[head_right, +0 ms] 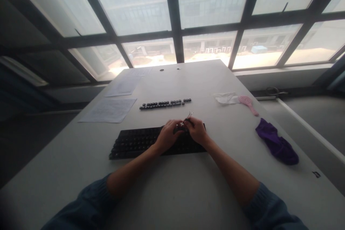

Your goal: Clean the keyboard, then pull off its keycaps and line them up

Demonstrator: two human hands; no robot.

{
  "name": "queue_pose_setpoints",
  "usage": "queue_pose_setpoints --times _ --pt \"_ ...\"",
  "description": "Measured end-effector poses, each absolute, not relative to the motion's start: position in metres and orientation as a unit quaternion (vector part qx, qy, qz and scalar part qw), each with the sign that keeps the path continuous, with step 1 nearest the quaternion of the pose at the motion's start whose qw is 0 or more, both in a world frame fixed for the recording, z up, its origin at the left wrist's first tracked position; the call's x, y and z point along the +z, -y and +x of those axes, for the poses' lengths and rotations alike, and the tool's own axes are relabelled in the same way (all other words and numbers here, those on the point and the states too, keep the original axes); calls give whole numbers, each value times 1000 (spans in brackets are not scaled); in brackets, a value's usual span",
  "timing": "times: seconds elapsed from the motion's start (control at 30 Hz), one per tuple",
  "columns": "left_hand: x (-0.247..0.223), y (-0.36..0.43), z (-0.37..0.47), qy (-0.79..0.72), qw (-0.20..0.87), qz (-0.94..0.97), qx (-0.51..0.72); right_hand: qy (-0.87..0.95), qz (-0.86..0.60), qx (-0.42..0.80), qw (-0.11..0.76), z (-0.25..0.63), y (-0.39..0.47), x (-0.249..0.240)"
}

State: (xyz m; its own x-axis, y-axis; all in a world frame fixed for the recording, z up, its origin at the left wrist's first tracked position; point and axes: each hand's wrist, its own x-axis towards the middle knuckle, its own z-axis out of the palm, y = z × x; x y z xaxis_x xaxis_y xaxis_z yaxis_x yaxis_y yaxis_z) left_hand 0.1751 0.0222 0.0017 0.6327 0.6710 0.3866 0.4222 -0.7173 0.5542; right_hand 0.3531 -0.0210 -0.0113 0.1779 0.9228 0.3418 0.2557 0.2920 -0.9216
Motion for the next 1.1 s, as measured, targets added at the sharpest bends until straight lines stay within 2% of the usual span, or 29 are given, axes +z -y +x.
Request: queue_pose_setpoints --times 0.37,0.57,0.8,1.1 --pt "5 -19 175 -282 159 904 277 547 -543 286 569 353 18 -7" --pt "22 -24 174 -309 215 867 327 534 -544 273 587 353 17 -8" --pt "47 -103 207 -335 124 873 333 530 -540 281 591 355 13 -15" --pt "21 -171 254 -335 54 909 242 525 -530 296 597 354 12 -15"
